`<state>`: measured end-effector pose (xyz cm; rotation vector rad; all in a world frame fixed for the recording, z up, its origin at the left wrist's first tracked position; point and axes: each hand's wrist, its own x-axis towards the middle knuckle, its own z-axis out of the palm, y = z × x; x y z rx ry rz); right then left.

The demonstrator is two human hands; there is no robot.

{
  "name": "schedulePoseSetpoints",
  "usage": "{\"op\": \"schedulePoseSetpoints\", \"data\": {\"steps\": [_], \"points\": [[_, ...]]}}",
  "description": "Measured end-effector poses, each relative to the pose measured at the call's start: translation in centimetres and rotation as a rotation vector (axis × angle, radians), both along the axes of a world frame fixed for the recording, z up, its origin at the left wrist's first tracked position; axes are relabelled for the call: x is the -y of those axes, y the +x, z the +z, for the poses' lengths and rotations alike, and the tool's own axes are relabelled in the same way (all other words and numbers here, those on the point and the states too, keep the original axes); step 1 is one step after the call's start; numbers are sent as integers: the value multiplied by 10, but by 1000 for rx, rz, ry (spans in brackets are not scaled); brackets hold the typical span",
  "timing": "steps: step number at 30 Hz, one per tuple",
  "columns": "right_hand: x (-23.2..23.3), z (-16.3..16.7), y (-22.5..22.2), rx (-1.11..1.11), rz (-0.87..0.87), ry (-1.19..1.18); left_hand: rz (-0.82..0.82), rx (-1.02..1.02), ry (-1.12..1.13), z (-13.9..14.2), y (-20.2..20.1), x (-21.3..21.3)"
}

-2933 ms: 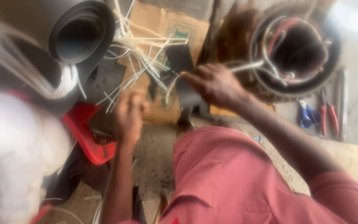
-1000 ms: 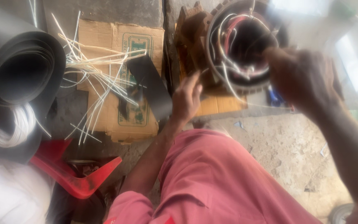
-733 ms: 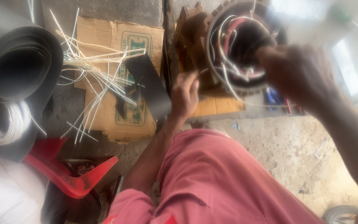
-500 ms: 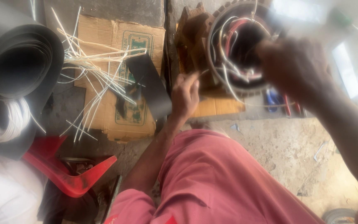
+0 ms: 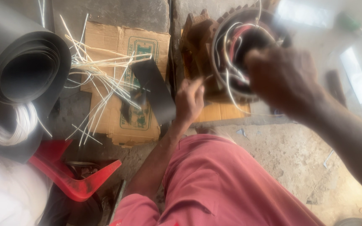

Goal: The person sits at a workbench and winds white insulated wire into the slots of a motor stator, pressing the coils down and arranging the wire loops inside the housing. They then pull lengths of wire from a spool and cut or separate strands while continuing to seat the windings.

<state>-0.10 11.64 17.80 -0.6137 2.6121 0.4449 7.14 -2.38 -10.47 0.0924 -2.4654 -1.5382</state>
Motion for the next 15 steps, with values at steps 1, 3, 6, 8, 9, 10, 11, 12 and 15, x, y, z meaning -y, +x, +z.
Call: {"op": "schedulePoseSetpoints", "data": {"steps": [1,3,6,8,9,10,11,12,15], "points": [[-1,-1,-3,-11,-12,0,0,-3,-1,0,0,1],[-4,-5,-11,-28,-59,-11,-1,-11,-2,1,-2,2],[-12,-17,-29,-10,-118,-43,-3,29,-5,1,-4,3],[-21,-30,-38,22,-155,-80,-3,14,-23,0,-5,4],[-25,-38,-41,44,-174,-99,-2,7,-32,-1,-6,4],[-31,-45,-45,61,-192,-117,-2,23,-30,-3,-6,4],[-38,-53,-48,78,-215,-137,-3,40,-27,-4,-6,4],[-44,-61,-53,97,-236,-157,-5,57,-26,-5,-7,4],[-63,-85,-73,164,-324,-229,90,-219,-53,-5,-13,8]]}}
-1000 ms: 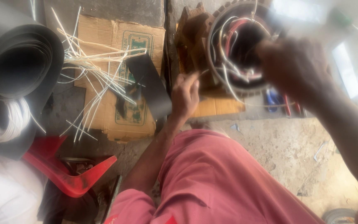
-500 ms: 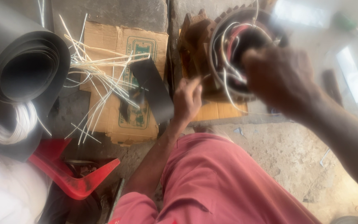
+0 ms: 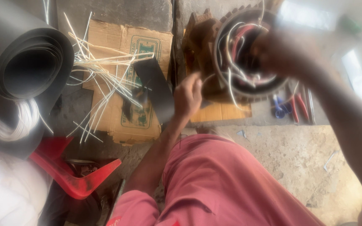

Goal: The person sits at a workbench and winds white insulated wire into the slots of a motor stator, pressing the coils down and arranging the wire loops inside the housing. They then pull lengths of wire from a spool and cut or separate strands while continuing to seat the windings.

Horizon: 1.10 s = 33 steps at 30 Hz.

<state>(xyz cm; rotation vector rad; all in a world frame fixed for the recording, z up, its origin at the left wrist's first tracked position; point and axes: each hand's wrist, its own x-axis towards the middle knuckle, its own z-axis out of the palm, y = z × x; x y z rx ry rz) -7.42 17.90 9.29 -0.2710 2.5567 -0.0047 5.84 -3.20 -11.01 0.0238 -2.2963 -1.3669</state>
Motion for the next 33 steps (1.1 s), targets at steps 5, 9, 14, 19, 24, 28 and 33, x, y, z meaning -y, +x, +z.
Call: {"op": "schedulePoseSetpoints", "data": {"steps": [5,9,14,19,24,28,33], "points": [[-19,-28,-31,119,0,-133,-101,465,195,12,-16,13],[2,-43,-17,132,327,-82,-250,471,146,22,-25,21],[53,-22,10,147,87,-161,-383,454,288,21,-30,23],[45,46,46,248,-499,-749,-416,390,267,13,-31,22],[47,34,119,216,-904,-1838,-409,194,-68,9,-40,27],[53,-6,163,-133,-694,-1746,-381,48,-239,7,-38,27],[21,-33,151,-806,-397,-1144,-392,56,-271,6,-33,25]]}}
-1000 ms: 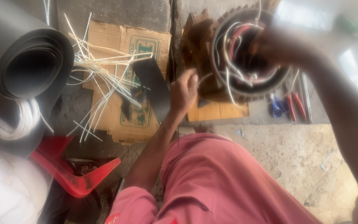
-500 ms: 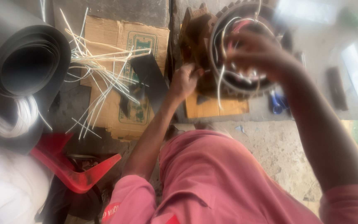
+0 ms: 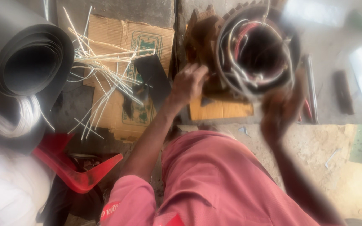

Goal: The person sits at a workbench and winds white insulated wire into the slots of a motor stator, pressing the coils down and arranging the wire loops inside the housing. They then pull lengths of wire from a spool and cut or separate strands while continuing to seat the windings.

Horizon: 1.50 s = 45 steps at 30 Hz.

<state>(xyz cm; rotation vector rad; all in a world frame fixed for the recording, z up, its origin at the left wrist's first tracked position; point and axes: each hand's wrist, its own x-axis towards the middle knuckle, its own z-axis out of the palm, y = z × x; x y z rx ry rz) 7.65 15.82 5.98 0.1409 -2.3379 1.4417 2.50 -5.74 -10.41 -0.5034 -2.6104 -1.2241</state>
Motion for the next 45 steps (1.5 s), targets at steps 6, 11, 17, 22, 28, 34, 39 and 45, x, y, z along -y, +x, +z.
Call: {"op": "schedulePoseSetpoints", "data": {"steps": [6,11,17,22,28,34,39,45], "points": [[-28,5,-56,-174,117,476,58,-148,127,16,12,-1],[-1,35,-62,-67,218,666,281,-378,-74,26,30,-14],[2,67,-70,385,221,686,233,-317,-187,12,38,-18],[8,66,-80,492,180,828,178,-207,58,-3,70,9],[36,47,-96,863,372,1137,365,161,318,-13,119,61],[42,34,-114,857,458,937,457,374,314,-16,134,94],[3,46,-63,694,782,-499,383,517,333,-13,126,94],[37,-64,11,49,339,-318,218,1077,367,12,137,80]]}}
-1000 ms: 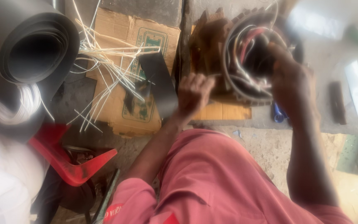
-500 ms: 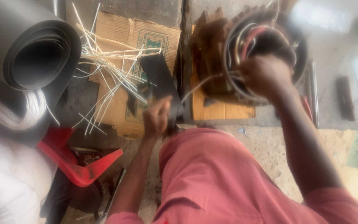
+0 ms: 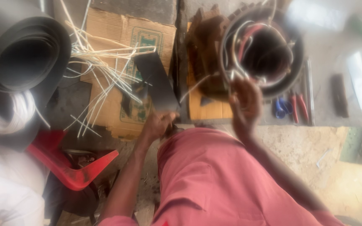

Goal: The person sits at a workbench and winds white insulated wire into the slots of a motor stator, pressing the coils down and arranging the wire loops inside the housing. They then pull lengths of wire from a spool and cut or separate strands while continuing to seat the windings.

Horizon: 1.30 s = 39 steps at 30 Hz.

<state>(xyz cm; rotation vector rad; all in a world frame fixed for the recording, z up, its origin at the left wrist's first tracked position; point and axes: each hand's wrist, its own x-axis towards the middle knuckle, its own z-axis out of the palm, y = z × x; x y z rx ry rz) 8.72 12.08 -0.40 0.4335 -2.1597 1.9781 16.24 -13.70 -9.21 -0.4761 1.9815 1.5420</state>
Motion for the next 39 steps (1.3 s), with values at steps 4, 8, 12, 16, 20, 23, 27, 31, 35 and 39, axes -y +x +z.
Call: {"op": "schedulePoseSetpoints", "data": {"steps": [4,8,12,16,20,23,27,31,35,39], "points": [[-30,-21,-26,-161,-156,390,2,-12,137,15,7,-4],[-56,36,-89,-346,30,855,19,-52,-10,15,6,10],[-35,100,-123,170,357,1569,62,-625,-56,9,3,37],[8,108,-131,441,519,1792,136,-539,-223,6,11,72],[20,98,-140,438,442,1417,170,-197,-250,-8,19,86],[6,87,-134,377,402,938,173,-169,-222,-23,14,82],[-39,57,-84,-33,321,394,-60,-70,-454,-11,-6,64],[-61,8,-68,-203,61,615,-513,169,-849,60,-27,41],[-59,-16,-83,-414,97,593,-333,-465,-786,128,-43,11],[-44,-19,-105,-436,145,570,-237,-775,-543,108,-95,-53]]}}
